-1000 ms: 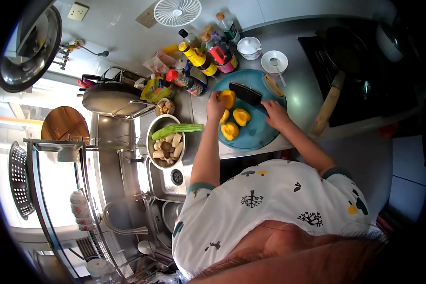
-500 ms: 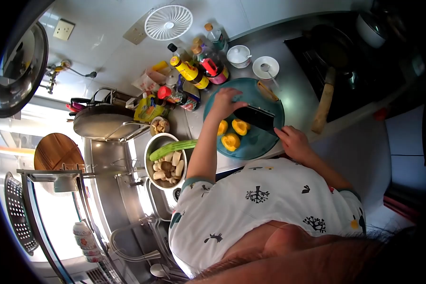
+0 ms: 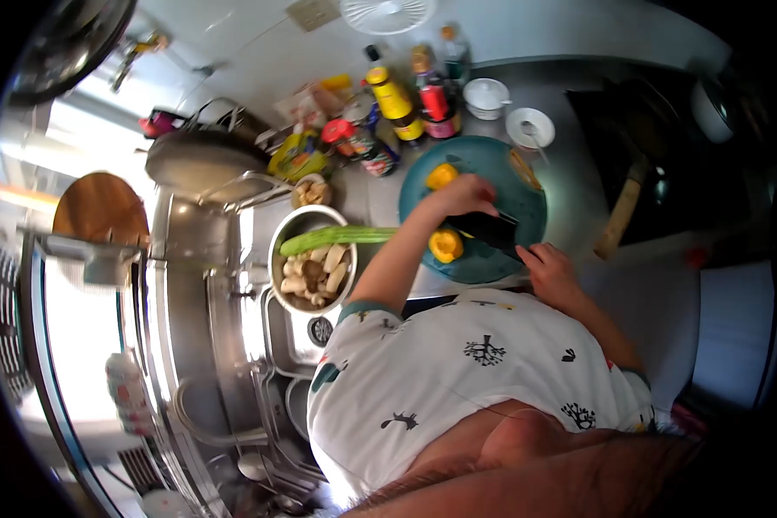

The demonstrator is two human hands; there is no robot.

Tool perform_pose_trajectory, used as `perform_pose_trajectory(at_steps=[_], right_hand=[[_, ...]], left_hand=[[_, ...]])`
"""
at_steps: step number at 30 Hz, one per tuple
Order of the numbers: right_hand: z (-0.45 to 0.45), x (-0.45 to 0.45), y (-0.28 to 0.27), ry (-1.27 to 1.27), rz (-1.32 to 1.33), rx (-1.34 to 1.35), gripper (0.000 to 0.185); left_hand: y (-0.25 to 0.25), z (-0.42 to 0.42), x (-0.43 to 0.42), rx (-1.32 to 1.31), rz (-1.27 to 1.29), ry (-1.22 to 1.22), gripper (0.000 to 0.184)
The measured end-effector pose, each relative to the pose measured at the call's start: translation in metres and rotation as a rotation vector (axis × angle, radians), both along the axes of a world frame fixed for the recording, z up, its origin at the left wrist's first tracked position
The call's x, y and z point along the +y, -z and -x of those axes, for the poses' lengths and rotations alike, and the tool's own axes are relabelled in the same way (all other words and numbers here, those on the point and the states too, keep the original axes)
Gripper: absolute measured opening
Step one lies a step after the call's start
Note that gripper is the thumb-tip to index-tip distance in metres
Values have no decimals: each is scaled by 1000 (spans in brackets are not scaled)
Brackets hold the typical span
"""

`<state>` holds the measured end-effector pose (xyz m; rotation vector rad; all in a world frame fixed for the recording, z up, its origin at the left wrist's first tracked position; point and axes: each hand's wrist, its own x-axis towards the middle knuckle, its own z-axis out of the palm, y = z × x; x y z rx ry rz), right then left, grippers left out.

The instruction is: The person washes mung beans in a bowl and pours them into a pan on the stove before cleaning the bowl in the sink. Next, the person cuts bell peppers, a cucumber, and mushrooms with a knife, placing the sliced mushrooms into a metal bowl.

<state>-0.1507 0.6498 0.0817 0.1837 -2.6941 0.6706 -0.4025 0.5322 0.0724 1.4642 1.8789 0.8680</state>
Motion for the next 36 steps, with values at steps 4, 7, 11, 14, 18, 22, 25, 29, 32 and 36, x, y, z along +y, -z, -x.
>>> perform_pose_trajectory(at_steps=[4,7,11,14,18,22,25,29,32,36], right_hand=[[2,0,5,-13,38,2,41],[6,15,35,-3,137,-9,44],[35,25,47,152,208,-151,44],[58,30,75,205,197,-149,45],[67,38,103,139,179,-230,44],[66,42,107,127,84,-182,43],[71,29,93,144,108,-101,35],[100,-30,60,29,164,55,27],[136,-114,22,-184,236,95,25],[208,-192,13,-377,-43,11,38]], left_hand=[[12,-3,0,-5,-97,-214,13],[-15,-13,-23,68,-319,-595,11],[-54,-48,-85,98,-583,-885,8],[-55,-97,-176,111,-425,-1224,12],[-36,-214,-320,428,43,-1922,11],[8,-354,-426,318,249,-2322,13],[110,-434,-494,287,479,-2222,10],[124,-419,-505,-56,1002,-2337,21],[113,-392,-510,-5,961,-2266,24],[120,-356,-524,246,576,-2170,24]])
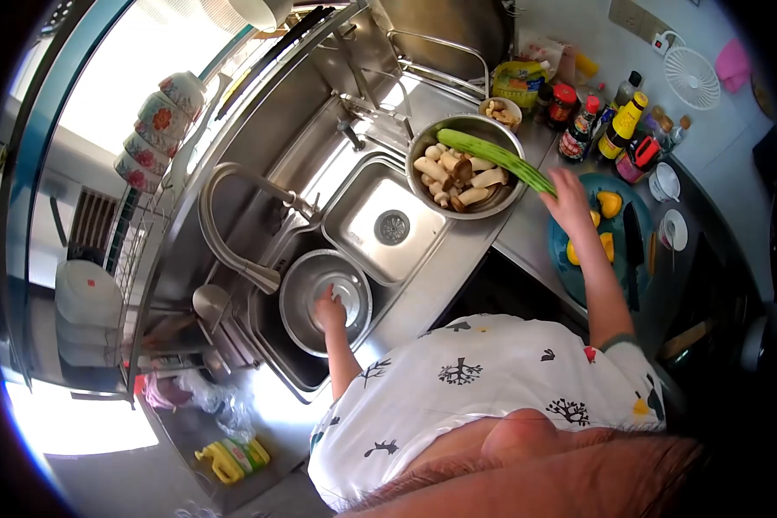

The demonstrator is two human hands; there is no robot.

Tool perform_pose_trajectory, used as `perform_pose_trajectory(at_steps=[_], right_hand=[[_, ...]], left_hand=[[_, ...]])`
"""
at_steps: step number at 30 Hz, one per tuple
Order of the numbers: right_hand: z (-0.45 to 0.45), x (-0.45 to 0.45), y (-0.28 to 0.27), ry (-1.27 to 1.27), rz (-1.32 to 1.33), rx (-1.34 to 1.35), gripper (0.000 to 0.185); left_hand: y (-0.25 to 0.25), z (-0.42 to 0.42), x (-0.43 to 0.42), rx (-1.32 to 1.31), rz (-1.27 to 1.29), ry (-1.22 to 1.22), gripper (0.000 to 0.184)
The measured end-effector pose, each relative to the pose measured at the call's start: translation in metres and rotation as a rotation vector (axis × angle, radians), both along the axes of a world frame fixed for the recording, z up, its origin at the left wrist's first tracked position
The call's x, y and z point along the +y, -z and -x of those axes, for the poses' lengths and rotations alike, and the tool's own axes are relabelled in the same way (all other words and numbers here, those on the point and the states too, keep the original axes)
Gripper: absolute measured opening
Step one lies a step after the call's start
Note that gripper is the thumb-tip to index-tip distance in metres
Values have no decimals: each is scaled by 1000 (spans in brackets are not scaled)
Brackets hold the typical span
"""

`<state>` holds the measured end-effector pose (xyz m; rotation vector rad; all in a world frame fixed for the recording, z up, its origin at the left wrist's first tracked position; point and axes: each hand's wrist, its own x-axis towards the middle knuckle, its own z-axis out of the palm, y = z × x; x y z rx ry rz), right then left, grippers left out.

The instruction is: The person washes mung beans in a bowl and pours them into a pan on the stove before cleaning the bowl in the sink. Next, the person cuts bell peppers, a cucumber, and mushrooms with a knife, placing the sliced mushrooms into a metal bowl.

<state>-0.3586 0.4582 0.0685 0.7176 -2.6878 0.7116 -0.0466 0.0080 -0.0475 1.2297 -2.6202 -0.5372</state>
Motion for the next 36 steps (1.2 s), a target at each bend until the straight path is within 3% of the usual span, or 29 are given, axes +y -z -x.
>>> perform_pose_trajectory(at_steps=[2,3,4,5,7,10,12,14,15,17,19,21,22,24,25,27,31,33,36], right_hand=[[23,-22,-7,-17,-92,-78,43],[29,-34,-12,-30,-139,-257,46],[32,-37,-13,-39,-179,-440,48],[37,-36,-3,-4,-172,-442,48],[41,-32,14,-14,-7,-458,48],[7,-19,2,31,200,-548,46],[-23,-6,-6,104,236,-611,44],[-63,6,-16,95,658,-753,44],[-81,13,-18,109,663,-758,44],[-110,31,-18,118,916,-689,47],[-137,48,-27,184,988,-657,49],[-161,67,-21,239,1054,-633,50],[-169,81,-15,295,1087,-604,50],[-179,109,-5,331,1120,-571,51],[-184,121,1,415,1097,-542,50],[-186,146,18,495,1083,-517,50],[-184,174,43,720,1031,-515,50],[-177,184,56,800,990,-563,49],[-166,191,83,823,834,-515,49]], left_hand=[[-17,26,9,270,-86,87,19],[-25,41,17,392,-7,162,13],[-32,54,25,393,-15,193,13],[-41,67,33,369,-141,167,16],[-63,92,59,429,-378,201,29],[-69,128,105,640,-676,446,17],[-87,146,141,557,-916,579,15],[-86,168,169,435,-1095,832,13],[-89,177,182,421,-1101,837,13],[-100,207,204,434,-678,947,16],[-112,252,207,665,-100,1091,28],[-113,298,209,464,171,1096,45],[-96,315,211,461,180,1088,45],[-62,346,214,136,497,1029,63],[-68,354,218,137,508,1017,63],[-77,366,224,-285,356,1065,72],[-73,388,221,-285,219,909,76],[-80,390,211,-41,17,718,77],[-85,397,197,-182,24,845,65]])
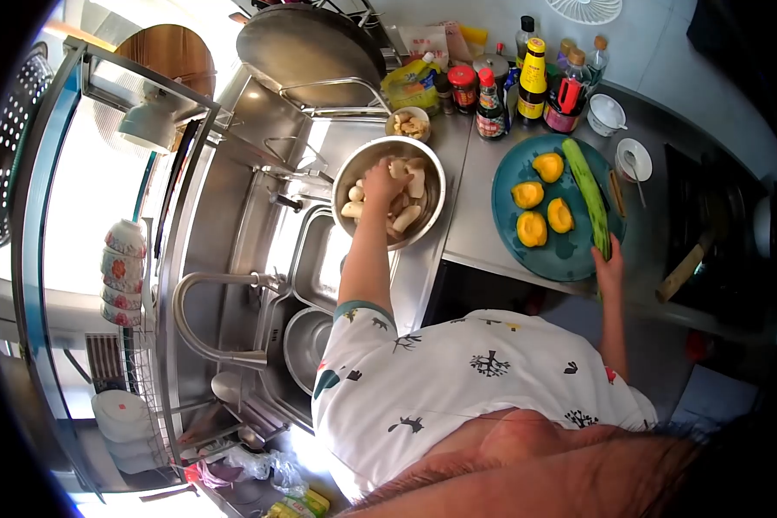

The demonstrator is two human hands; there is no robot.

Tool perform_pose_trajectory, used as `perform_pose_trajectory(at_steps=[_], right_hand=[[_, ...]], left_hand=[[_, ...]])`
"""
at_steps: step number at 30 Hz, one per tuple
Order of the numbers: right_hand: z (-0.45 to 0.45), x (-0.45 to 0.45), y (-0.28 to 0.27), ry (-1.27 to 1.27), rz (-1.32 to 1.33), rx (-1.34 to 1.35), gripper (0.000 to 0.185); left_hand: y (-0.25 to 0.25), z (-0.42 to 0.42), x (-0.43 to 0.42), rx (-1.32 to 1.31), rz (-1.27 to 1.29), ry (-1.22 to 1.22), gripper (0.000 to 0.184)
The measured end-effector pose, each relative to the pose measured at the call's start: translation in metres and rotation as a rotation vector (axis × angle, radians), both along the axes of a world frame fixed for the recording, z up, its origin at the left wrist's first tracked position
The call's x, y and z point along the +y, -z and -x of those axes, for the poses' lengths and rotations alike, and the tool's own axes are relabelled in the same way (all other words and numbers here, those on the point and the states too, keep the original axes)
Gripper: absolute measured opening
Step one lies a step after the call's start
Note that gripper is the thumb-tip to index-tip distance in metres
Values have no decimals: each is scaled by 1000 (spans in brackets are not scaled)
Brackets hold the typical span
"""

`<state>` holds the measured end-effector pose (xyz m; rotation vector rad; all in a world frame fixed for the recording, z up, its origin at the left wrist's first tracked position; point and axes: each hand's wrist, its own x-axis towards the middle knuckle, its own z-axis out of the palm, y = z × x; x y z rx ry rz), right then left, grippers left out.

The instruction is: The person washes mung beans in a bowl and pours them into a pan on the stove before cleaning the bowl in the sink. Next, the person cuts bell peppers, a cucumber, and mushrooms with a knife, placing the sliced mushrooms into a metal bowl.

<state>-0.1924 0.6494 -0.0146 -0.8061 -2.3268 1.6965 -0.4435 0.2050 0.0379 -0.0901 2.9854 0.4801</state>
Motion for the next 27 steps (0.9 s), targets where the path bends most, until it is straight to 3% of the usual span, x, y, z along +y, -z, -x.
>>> perform_pose_trajectory(at_steps=[4,5,6,7,8,9,11,12,13,14,15,16,17,18,19,21,22,23,27], right_hand=[[11,-13,0,-103,-282,2,49],[11,-16,-8,-124,-355,-22,49],[10,-21,-12,-147,-426,-46,49],[9,-24,-10,-159,-425,-45,49],[10,-28,-9,-104,-558,9,47],[14,-32,-8,-48,-687,67,45],[37,-62,-35,-188,-645,244,43],[52,-85,-52,-314,-600,413,41],[70,-119,-68,-433,-404,443,40],[90,-153,-84,-546,-205,468,38],[114,-183,-81,-667,-161,510,39],[138,-218,-77,-744,33,493,40],[166,-249,-60,-759,226,359,44],[198,-273,-37,-786,125,264,51],[217,-293,-24,-719,-74,248,62],[238,-322,4,-628,-65,227,65],[240,-334,-13,-544,-54,199,68],[228,-339,-24,-545,37,205,72],[195,-387,-12,-682,-147,285,66]], left_hand=[[1,-12,-19,264,-68,-57,50],[2,-23,-35,537,-141,-18,42],[-31,-50,-34,623,-181,-124,39],[-25,-68,-46,798,-197,-355,41],[-7,-85,-70,867,-54,-503,46],[12,-101,-95,703,4,-627,55],[20,-122,-116,81,-1059,-901,52],[33,-139,-120,-156,-1155,-507,45],[37,-136,-121,-347,-1699,-723,43],[47,-132,-117,-388,-1679,-739,36],[62,-130,-117,-369,-1430,-342,39],[99,-117,-131,-389,-1255,-127,40],[81,-116,-116,-431,-1461,-364,41],[60,-117,-98,-468,-1658,-611,41],[59,-116,-92,-390,-1677,-630,42],[40,-131,-77,-285,-1691,-661,49],[44,-135,-77,-232,-1716,-651,52],[48,-143,-82,-200,-1673,-667,56],[23,-189,-95,-84,-1606,-720,62]])
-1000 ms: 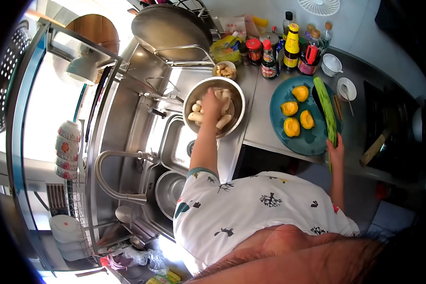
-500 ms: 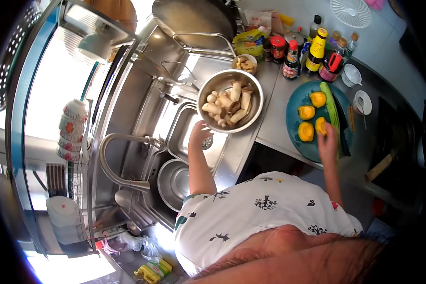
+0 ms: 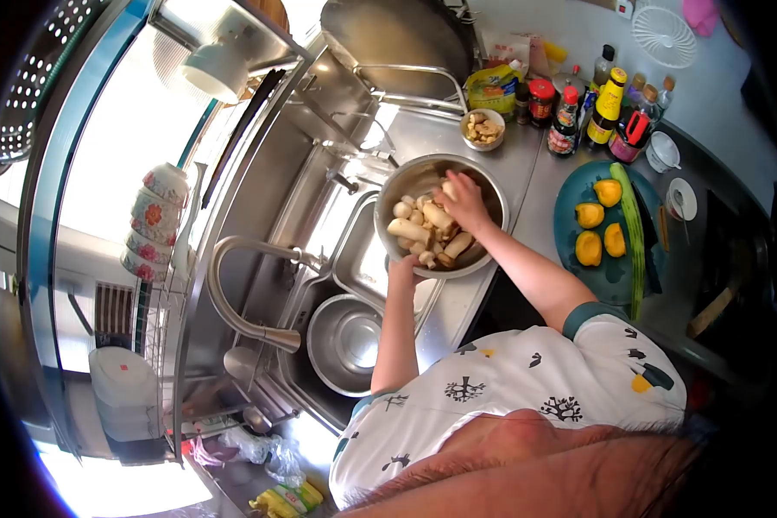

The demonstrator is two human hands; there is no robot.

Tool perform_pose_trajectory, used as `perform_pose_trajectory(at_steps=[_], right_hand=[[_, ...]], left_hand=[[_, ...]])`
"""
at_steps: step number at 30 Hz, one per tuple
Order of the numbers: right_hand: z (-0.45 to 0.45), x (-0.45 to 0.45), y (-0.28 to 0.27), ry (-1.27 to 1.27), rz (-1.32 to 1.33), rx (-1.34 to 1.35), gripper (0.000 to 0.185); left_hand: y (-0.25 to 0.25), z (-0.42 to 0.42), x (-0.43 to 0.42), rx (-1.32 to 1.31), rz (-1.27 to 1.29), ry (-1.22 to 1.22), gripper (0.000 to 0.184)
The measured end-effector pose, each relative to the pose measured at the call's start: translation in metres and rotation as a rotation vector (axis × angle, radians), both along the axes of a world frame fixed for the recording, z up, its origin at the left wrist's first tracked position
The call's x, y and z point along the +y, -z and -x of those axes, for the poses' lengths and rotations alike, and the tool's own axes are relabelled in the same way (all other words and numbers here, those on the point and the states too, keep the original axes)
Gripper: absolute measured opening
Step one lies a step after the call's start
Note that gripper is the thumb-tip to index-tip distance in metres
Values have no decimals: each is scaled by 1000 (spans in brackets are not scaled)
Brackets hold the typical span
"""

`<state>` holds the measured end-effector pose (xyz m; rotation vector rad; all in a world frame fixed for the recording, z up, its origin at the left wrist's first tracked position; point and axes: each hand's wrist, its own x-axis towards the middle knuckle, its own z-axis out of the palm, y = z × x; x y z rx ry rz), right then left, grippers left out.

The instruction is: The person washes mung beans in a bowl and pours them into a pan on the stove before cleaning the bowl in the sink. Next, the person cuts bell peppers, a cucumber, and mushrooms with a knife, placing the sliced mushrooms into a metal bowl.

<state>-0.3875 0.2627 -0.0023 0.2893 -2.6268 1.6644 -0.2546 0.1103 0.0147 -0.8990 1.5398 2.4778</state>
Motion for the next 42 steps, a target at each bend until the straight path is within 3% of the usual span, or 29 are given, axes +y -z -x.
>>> perform_pose_trajectory(at_steps=[4,7,19,25,27,42], right_hand=[[-53,-46,-2,-207,33,49,61],[-81,-81,-6,-295,183,-15,59],[-153,-145,10,-507,311,-209,57],[-160,-148,11,-524,433,-266,53],[-162,-150,10,-509,475,-283,53],[-160,-145,6,-518,493,-316,52]], left_hand=[[-72,-47,0,82,361,-119,69],[-86,-78,-13,-28,464,-204,74],[-83,-145,-38,-91,701,-365,67],[-100,-145,-28,-152,861,-266,80],[-108,-143,-23,-339,1023,-247,83],[-116,-137,-20,-368,1140,-179,82]])
